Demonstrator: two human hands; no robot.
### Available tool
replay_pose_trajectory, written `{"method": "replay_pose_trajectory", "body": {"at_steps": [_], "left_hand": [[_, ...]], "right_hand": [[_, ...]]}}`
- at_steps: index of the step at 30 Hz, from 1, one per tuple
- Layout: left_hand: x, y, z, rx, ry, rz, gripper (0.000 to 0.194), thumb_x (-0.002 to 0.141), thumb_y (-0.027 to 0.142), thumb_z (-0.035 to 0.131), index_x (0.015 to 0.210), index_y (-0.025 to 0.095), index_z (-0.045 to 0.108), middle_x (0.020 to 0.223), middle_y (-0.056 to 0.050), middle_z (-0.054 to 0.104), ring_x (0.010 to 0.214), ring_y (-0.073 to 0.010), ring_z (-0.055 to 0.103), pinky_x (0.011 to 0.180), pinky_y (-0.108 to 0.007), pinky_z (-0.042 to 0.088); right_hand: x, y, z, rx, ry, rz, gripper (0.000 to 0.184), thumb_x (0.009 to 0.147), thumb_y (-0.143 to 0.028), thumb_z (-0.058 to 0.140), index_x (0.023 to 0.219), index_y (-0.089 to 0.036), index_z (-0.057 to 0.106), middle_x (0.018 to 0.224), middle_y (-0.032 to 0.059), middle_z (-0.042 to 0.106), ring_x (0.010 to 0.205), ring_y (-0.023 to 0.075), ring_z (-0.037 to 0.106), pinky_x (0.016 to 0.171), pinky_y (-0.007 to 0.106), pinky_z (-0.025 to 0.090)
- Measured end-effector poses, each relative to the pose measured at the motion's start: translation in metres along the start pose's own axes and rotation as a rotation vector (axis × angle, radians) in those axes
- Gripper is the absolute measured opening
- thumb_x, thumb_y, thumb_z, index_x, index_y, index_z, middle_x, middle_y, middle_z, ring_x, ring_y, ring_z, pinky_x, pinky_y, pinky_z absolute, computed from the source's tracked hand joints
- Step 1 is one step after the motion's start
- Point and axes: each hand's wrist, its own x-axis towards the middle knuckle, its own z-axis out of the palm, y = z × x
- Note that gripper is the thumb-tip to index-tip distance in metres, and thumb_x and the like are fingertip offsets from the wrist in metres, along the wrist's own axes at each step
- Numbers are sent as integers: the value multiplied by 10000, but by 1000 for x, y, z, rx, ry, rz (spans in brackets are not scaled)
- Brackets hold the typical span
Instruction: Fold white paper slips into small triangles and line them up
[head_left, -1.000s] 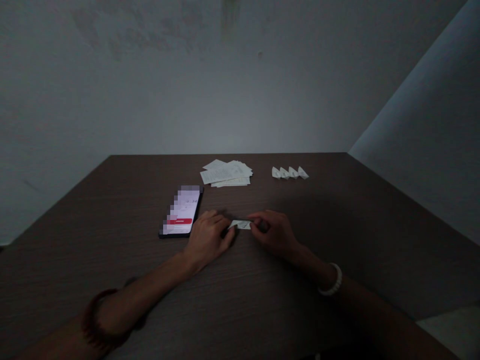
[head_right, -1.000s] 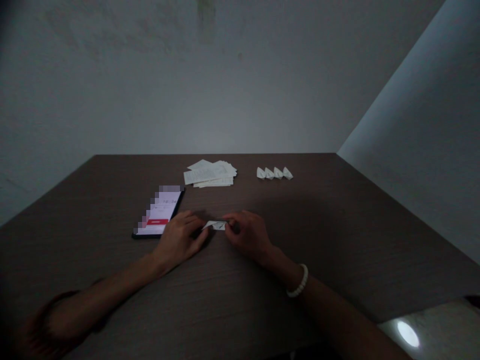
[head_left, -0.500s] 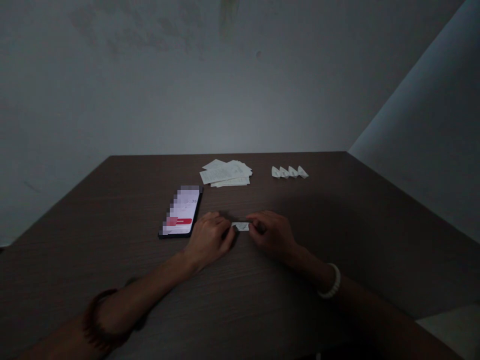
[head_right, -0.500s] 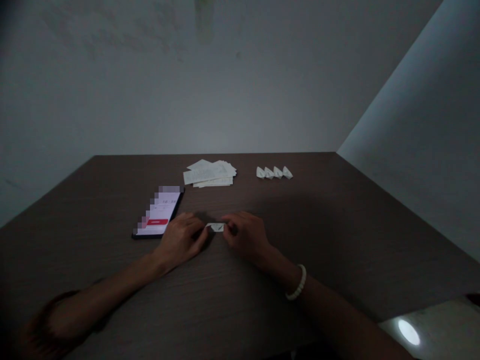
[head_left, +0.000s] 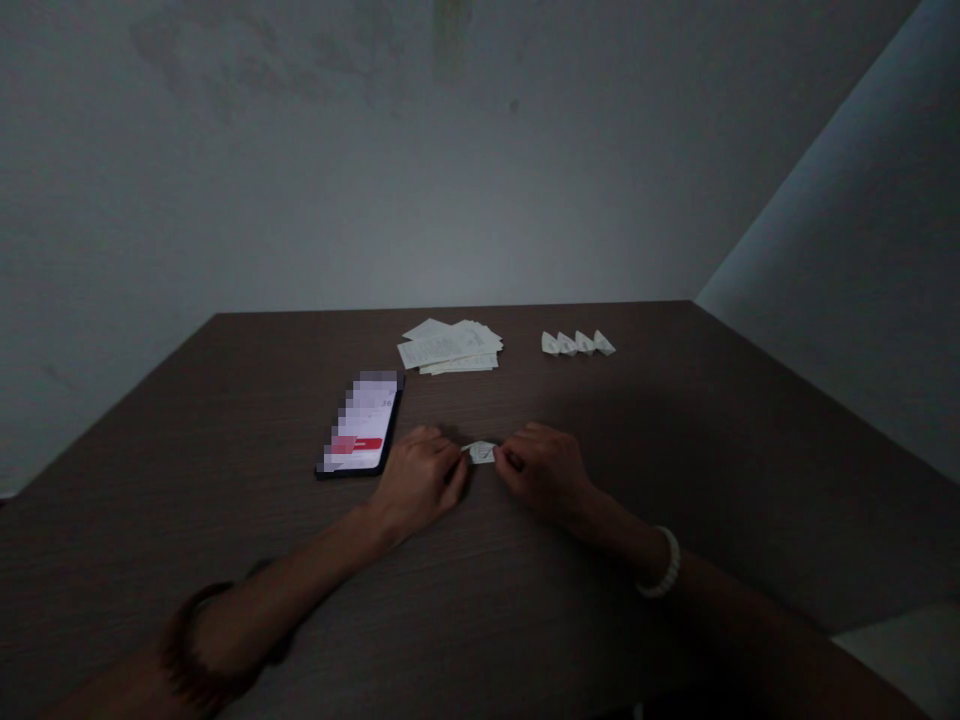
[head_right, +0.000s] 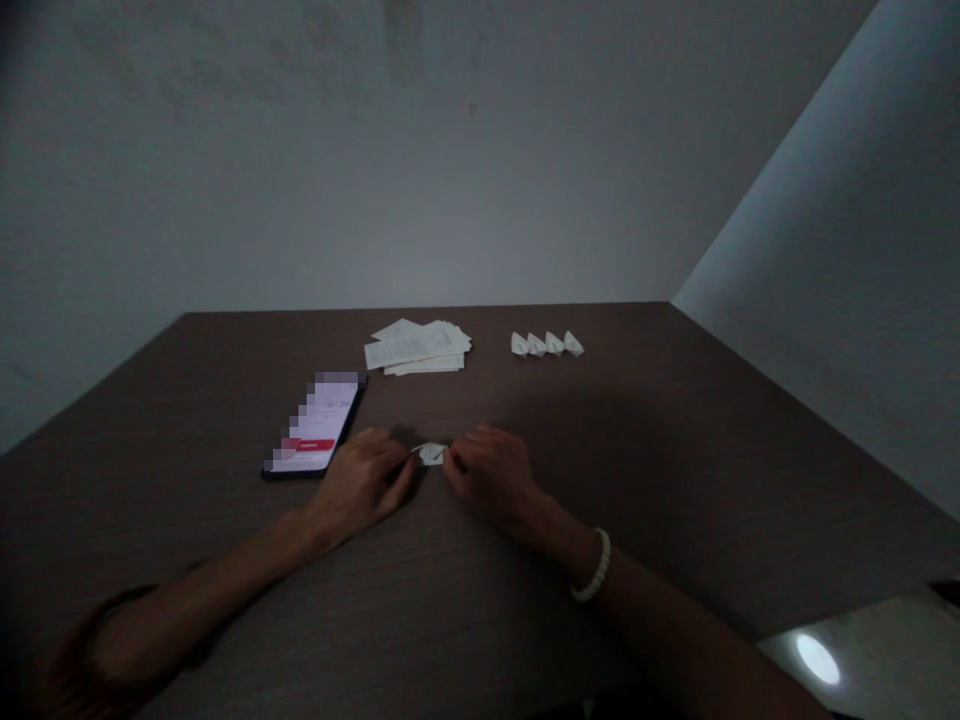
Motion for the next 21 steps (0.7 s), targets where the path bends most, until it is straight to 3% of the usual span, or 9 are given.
{"method": "replay_pose_trajectory", "body": {"at_steps": [5,11,18,21], "left_hand": [[1,1,-1,-12,-36,-31,321,897,219,448,626,158,608,602,-54,602,597,-185,544,609,-317,416],[0,-2,0,-56,19,-122,377,912,264,443,580,169,594,558,-38,588,569,-173,545,587,-303,407],[1,-1,-2,-86,-17,-69,374,898,225,424,559,169,570,548,-35,568,554,-162,525,583,-294,396],[1,1,-3,-80,-32,-110,358,873,257,460,537,174,550,536,-27,562,546,-160,528,580,-292,396]], "right_hand": [[0,0,-1,-8,-21,-14,272,883,-232,546,615,-181,548,618,9,616,599,134,496,599,282,298],[1,2,-4,63,0,52,304,903,-311,547,624,-191,559,622,8,622,605,137,505,618,282,323],[0,0,-4,35,-27,-39,244,885,-221,530,644,-182,544,652,14,619,616,135,501,598,285,316],[1,1,-4,37,-19,-51,247,881,-221,533,637,-182,537,644,7,609,608,131,493,598,285,319]]}}
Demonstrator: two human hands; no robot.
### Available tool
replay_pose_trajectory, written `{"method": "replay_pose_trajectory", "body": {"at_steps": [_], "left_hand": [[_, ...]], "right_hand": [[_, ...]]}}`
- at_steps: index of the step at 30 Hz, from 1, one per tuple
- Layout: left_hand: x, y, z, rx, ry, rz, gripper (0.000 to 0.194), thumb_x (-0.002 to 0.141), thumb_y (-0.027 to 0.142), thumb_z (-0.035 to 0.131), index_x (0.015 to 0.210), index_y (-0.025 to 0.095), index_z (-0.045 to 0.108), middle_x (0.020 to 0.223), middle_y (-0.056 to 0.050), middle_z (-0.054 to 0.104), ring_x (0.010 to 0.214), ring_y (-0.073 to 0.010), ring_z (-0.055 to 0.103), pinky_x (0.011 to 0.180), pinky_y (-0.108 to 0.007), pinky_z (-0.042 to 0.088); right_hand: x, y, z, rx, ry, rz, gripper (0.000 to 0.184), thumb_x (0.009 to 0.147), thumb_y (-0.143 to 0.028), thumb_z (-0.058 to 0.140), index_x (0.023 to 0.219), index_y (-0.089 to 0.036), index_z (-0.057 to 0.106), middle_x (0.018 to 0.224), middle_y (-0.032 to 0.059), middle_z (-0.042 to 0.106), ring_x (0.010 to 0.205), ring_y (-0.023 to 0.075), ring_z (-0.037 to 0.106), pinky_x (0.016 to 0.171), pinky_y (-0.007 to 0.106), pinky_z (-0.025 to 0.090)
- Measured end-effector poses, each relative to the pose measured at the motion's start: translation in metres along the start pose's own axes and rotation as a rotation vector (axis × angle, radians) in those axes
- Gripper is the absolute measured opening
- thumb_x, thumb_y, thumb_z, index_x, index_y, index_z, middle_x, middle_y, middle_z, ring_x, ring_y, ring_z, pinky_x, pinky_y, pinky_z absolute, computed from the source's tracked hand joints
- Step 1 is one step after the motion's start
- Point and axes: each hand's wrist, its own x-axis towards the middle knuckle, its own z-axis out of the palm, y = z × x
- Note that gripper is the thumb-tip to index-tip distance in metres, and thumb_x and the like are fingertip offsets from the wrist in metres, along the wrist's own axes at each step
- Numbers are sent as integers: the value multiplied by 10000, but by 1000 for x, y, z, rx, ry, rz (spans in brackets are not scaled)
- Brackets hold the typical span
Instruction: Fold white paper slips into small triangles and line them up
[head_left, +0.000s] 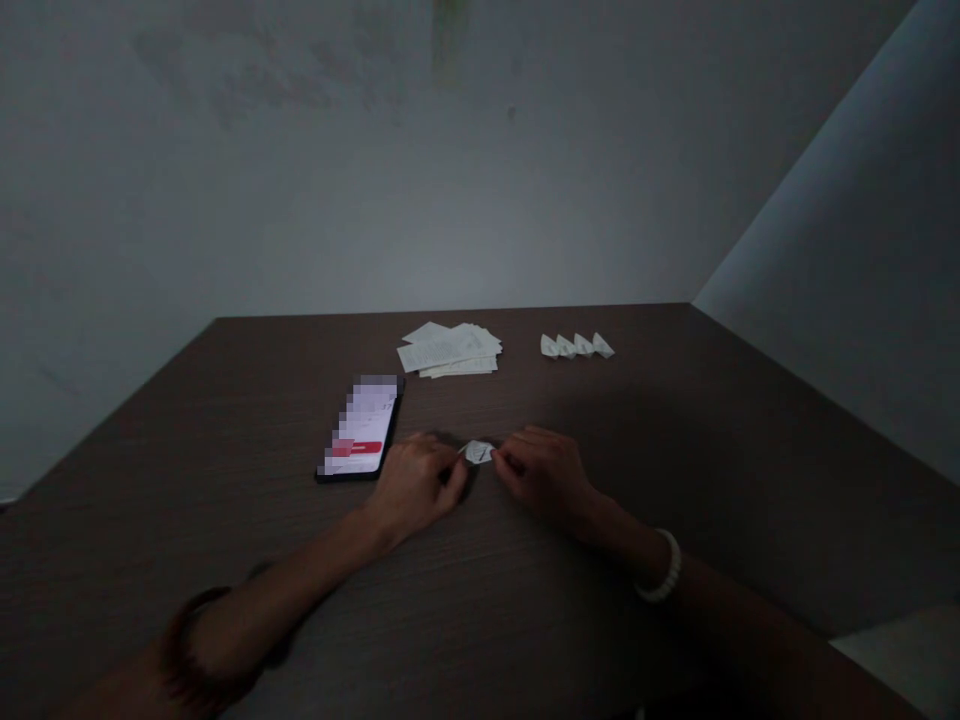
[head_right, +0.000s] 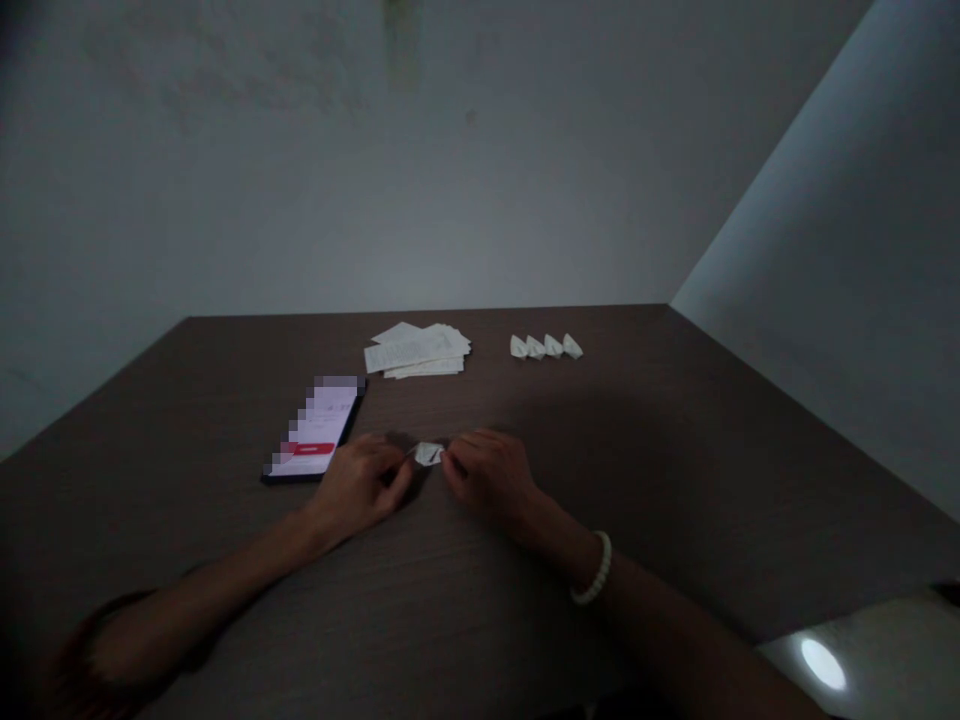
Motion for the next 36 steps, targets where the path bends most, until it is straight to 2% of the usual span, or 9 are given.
{"method": "replay_pose_trajectory", "body": {"at_steps": [5,9,12,16,18,21,25,30,36], "left_hand": [[0,3,-2,17,1,-118,303,840,399,553,648,166,565,617,-23,569,552,-154,518,532,-270,386],[0,0,-2,-208,3,-22,218,907,287,485,853,145,642,783,-55,639,684,-160,589,630,-272,457],[2,-5,-2,-360,14,-7,241,924,258,480,857,148,684,779,-54,668,693,-152,610,662,-268,477],[6,-4,-4,-476,86,-214,228,892,293,552,842,146,720,765,-51,710,668,-159,632,624,-259,485],[7,-1,-5,-559,80,-319,232,878,317,573,854,147,729,731,-40,714,635,-158,629,571,-244,476],[8,4,-2,-679,51,-390,239,860,347,597,847,149,729,657,-20,689,581,-145,606,506,-218,449],[7,7,3,-736,9,-405,226,852,330,598,803,143,715,649,-22,687,586,-143,611,522,-219,456],[7,6,2,-741,-98,-357,251,883,307,536,831,146,722,745,-40,726,669,-168,648,604,-257,485],[7,5,1,-727,-96,-343,266,890,303,523,781,151,713,695,-24,702,640,-160,625,584,-241,461]], "right_hand": [[-1,2,0,23,9,-28,229,873,-225,552,648,-186,565,642,6,616,644,146,501,604,281,328],[-1,2,1,104,0,-37,218,891,-243,553,688,-187,609,668,10,639,666,147,515,620,272,348],[0,2,1,202,19,19,161,893,-266,577,773,-189,652,721,6,669,684,143,534,669,270,372],[2,1,2,338,20,97,115,872,-296,617,851,-202,681,768,-2,691,676,128,551,690,265,382],[2,0,3,386,12,108,121,869,-300,618,844,-204,686,743,-8,682,640,118,539,669,259,378],[3,0,5,416,19,113,165,870,-297,606,761,-189,666,662,-17,637,591,108,508,641,254,364],[4,2,7,427,31,141,245,879,-270,572,656,-179,617,586,-24,568,568,105,480,590,245,336],[4,2,7,437,31,180,214,874,-270,569,698,-182,653,583,-30,550,546,95,474,562,231,328],[4,1,3,533,-15,197,192,862,-236,570,726,-177,692,551,-35,542,533,90,471,534,213,324]]}}
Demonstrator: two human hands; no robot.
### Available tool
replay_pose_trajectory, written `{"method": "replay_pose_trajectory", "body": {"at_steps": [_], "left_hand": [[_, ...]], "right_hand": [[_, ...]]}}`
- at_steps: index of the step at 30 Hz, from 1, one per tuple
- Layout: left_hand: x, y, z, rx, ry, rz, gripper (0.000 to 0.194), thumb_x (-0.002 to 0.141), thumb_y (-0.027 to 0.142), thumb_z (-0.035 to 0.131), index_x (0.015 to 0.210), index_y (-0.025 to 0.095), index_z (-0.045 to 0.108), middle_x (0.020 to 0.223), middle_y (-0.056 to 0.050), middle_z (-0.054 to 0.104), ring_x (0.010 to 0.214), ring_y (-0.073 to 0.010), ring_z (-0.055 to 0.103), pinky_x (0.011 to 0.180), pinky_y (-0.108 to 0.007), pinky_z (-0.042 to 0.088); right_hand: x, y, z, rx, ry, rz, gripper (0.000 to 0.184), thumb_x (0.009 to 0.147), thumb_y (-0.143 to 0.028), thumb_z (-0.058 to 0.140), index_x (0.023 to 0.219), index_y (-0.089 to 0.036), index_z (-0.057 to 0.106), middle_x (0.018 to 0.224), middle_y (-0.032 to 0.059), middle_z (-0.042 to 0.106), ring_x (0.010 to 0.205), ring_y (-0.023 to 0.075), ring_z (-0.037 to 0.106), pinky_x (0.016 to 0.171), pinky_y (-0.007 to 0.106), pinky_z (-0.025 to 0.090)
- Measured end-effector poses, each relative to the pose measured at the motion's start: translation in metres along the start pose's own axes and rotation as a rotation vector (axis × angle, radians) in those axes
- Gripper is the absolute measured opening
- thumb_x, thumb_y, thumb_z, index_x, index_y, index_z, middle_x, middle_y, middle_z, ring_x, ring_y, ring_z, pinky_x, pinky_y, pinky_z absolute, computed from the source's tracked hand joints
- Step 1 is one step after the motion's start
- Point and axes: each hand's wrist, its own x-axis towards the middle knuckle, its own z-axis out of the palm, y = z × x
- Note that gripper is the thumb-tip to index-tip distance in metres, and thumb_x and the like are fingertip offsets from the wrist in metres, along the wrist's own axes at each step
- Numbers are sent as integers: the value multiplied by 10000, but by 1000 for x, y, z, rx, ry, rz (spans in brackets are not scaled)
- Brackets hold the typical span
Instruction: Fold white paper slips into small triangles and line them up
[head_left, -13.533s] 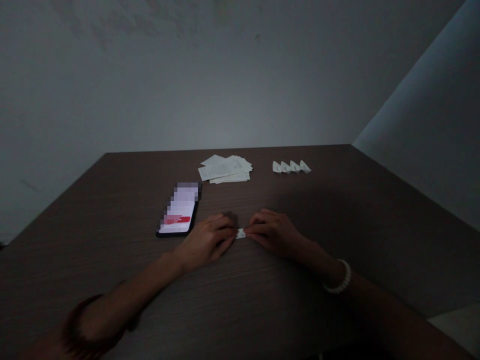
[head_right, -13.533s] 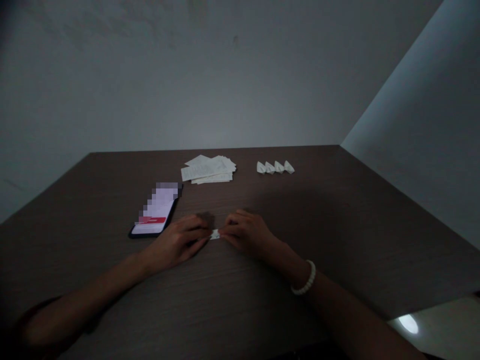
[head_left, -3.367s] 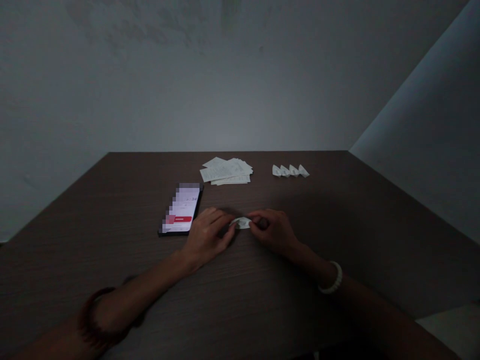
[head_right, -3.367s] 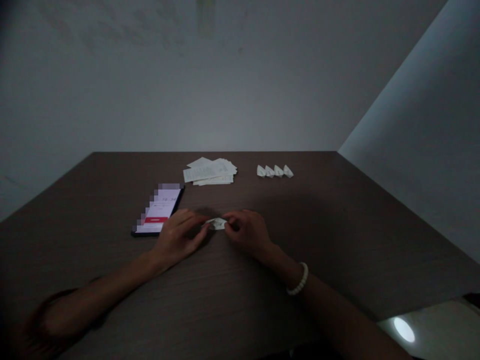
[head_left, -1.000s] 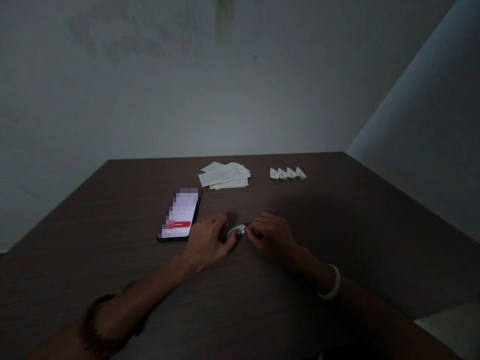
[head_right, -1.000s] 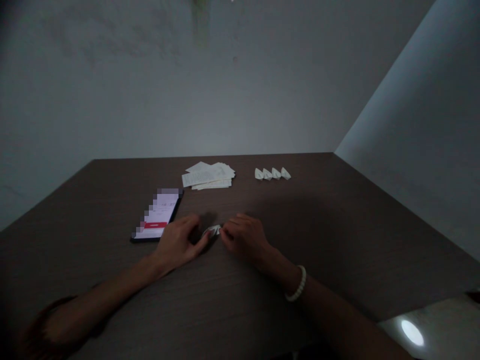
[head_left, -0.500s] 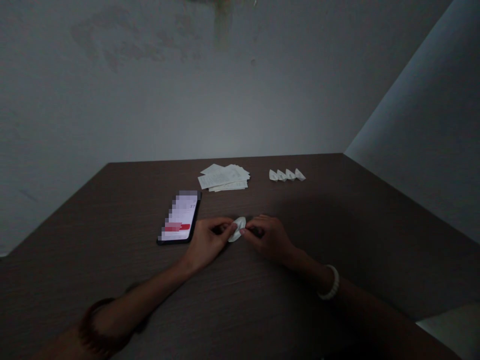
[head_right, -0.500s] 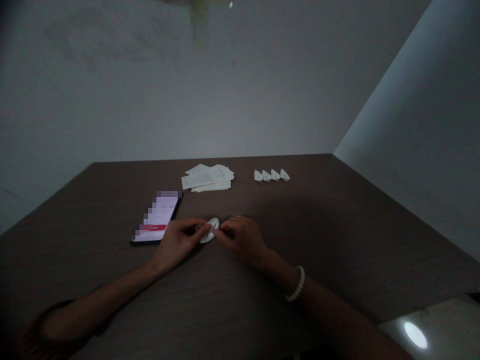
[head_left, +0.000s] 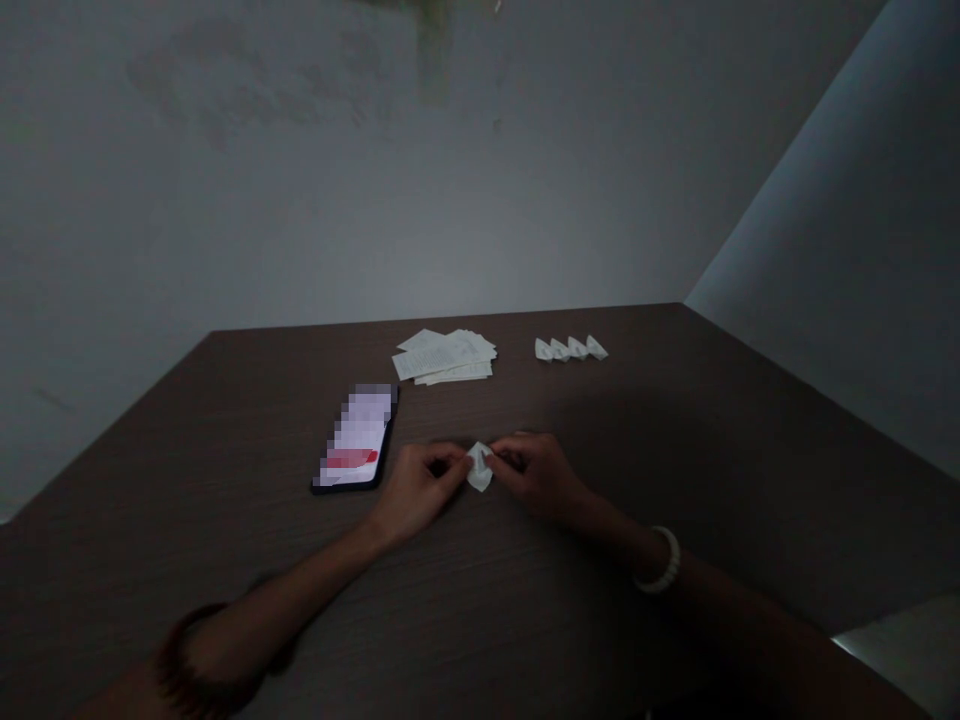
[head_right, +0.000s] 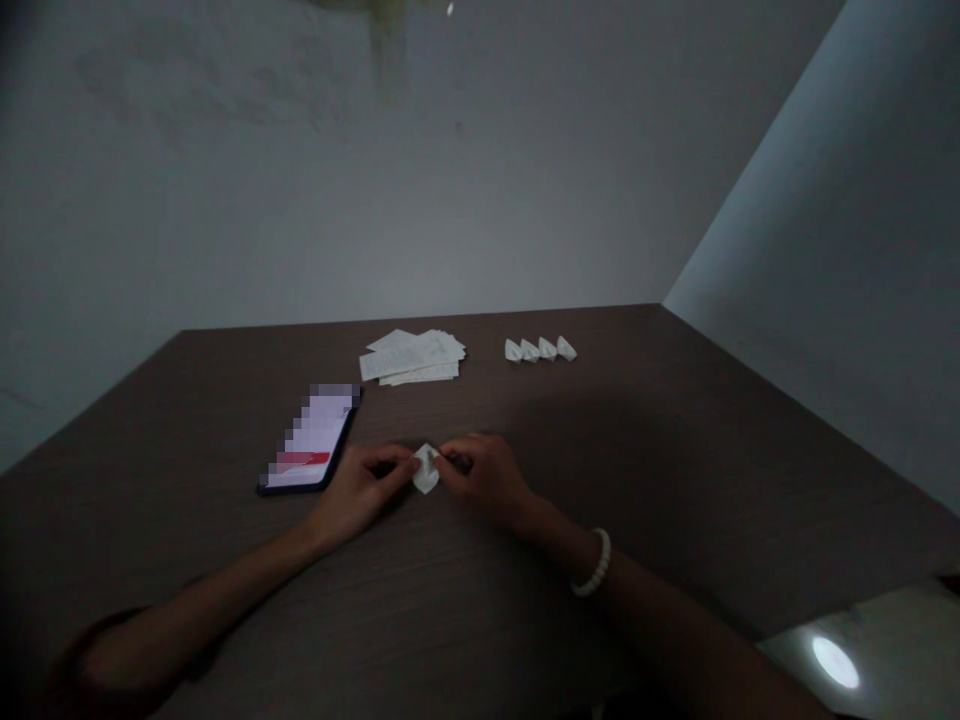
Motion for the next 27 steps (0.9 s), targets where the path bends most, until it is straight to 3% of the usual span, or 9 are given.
{"method": "replay_pose_trajectory", "body": {"at_steps": [8,13,20,27], "left_hand": [[0,-3,0,-12,-31,-2,282,901,314,507,792,145,706,724,-32,702,660,-156,609,602,-244,455],[-1,-2,0,-31,3,-34,313,892,354,501,761,148,697,659,-20,671,595,-145,580,554,-238,434],[-2,1,2,126,49,-33,299,844,301,521,615,139,622,573,4,586,556,-125,523,536,-228,375],[-2,4,3,178,51,-51,304,833,289,517,572,141,567,540,19,525,518,-107,463,508,-221,325]], "right_hand": [[0,0,-1,88,-14,78,163,843,-209,583,820,-173,740,657,-3,673,550,93,528,535,209,355],[0,-2,-3,48,14,108,158,826,-235,617,747,-166,735,604,-5,652,527,90,519,526,213,349],[-1,-2,1,45,31,59,185,806,-220,600,641,-150,644,544,-23,569,486,75,458,493,201,317],[-2,3,4,-29,71,36,148,762,-180,626,618,-152,605,563,-19,574,516,82,489,538,209,331]]}}
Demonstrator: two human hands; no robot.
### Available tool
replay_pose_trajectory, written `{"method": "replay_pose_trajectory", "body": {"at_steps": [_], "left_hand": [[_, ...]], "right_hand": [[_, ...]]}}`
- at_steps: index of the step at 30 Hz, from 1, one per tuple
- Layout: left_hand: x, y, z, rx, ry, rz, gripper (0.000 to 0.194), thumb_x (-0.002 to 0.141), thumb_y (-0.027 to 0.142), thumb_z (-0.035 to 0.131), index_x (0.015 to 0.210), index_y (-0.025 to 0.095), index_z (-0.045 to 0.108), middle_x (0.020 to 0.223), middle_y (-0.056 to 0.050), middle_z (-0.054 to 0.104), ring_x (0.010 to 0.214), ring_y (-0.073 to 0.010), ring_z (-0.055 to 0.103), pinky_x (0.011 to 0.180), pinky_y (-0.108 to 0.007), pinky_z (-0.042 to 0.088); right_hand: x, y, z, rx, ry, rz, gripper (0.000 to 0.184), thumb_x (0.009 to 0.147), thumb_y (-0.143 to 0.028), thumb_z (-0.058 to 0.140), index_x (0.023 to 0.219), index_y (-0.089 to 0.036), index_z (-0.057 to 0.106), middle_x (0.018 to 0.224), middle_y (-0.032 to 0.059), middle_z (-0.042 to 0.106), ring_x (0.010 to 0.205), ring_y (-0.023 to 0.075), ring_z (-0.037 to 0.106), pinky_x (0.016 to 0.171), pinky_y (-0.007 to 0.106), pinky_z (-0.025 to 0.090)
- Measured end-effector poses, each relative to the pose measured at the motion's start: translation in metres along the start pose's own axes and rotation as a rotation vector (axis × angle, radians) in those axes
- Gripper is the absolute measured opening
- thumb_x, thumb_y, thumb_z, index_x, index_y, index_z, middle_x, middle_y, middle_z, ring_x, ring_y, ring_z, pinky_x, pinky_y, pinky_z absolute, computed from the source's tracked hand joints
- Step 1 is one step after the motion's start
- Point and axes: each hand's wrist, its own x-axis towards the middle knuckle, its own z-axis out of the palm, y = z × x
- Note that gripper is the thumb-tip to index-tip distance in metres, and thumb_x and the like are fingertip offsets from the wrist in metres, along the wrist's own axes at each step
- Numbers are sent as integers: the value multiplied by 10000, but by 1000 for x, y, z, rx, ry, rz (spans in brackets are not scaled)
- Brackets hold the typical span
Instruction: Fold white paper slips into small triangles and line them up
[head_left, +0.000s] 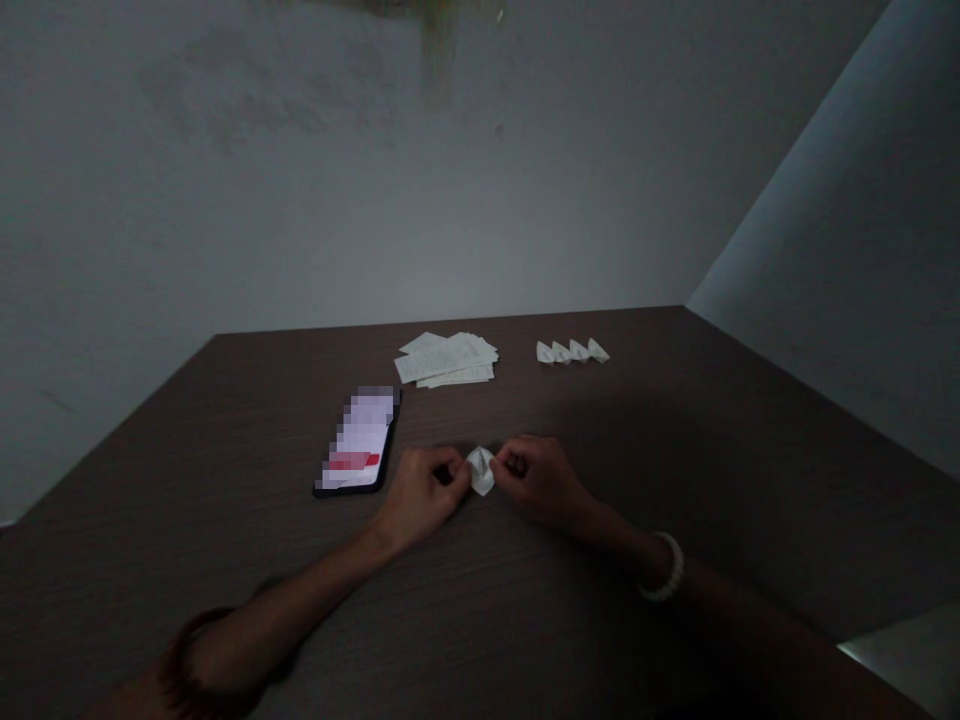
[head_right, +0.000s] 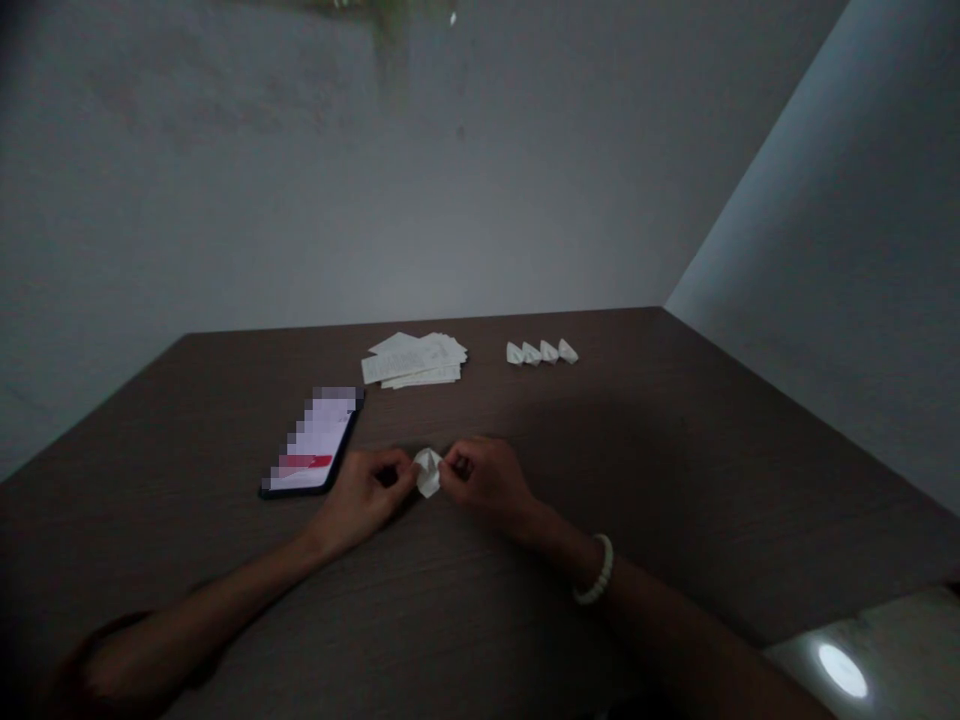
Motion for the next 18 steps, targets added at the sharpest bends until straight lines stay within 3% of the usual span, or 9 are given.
{"method": "replay_pose_trajectory", "body": {"at_steps": [7,18], "left_hand": [[2,-2,-1,-45,-13,4,325,856,324,508,596,142,580,564,16,547,552,-116,491,542,-222,349],[1,-4,0,-13,-44,47,335,866,323,503,599,141,586,557,14,544,529,-113,476,529,-230,329]], "right_hand": [[0,1,-2,43,-44,29,150,813,-226,613,689,-162,667,573,-23,600,505,78,494,530,207,329],[-2,5,3,23,-38,-39,160,807,-230,625,664,-161,644,578,-24,584,520,78,495,541,213,332]]}}
